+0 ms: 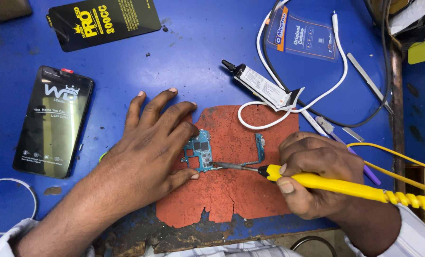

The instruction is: The person handles a smartphone with rubber bands, then uses a yellow soldering iron to work on a small blue circuit board placed on a red mat. The person repeatedly applies the soldering iron to different points on the board while holding it steady with the other hand.

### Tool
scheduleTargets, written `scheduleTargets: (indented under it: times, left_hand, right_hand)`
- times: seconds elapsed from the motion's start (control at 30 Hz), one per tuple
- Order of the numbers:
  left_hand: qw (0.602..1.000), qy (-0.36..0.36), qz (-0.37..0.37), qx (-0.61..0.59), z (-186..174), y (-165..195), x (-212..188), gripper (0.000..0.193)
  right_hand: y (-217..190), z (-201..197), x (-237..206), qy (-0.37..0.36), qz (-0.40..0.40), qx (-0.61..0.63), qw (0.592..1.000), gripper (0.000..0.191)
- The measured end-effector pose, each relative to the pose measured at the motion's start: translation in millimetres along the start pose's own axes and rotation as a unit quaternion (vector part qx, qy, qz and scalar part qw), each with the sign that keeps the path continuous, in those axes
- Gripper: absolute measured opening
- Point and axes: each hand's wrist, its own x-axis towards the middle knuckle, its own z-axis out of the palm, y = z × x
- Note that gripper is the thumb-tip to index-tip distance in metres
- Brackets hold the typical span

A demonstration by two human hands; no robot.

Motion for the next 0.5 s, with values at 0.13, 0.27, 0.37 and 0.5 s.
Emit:
scheduleTargets:
  times: [0.13, 0.27, 0.37, 0.5]
  left_hand:
    - [1.000, 0.000, 0.004, 0.006, -0.3, 0.0, 0.2, 0.075]
    - [1.000, -0.003, 0.004, 0.004, -1.0, 0.2, 0.3, 0.074]
    - [1.000, 0.001, 0.005, 0.003, -1.4, 0.5, 0.0, 0.072]
    - [1.000, 0.006, 0.006, 0.004, -2.1, 1.3, -0.4, 0.069]
  right_hand:
    - [-0.1, 0.4, -0.4, 0.000, -0.001, -0.003, 1.000, 0.018]
    - [0.5, 2.3, -0.2, 0.006, -0.006, -0.001, 1.000, 0.018]
    - [0.8, 3.6, -0.5, 0.011, -0.009, 0.006, 1.000, 0.018]
    - [1.0, 4.9, -1.4, 0.015, -0.011, 0.023, 1.000, 0.018]
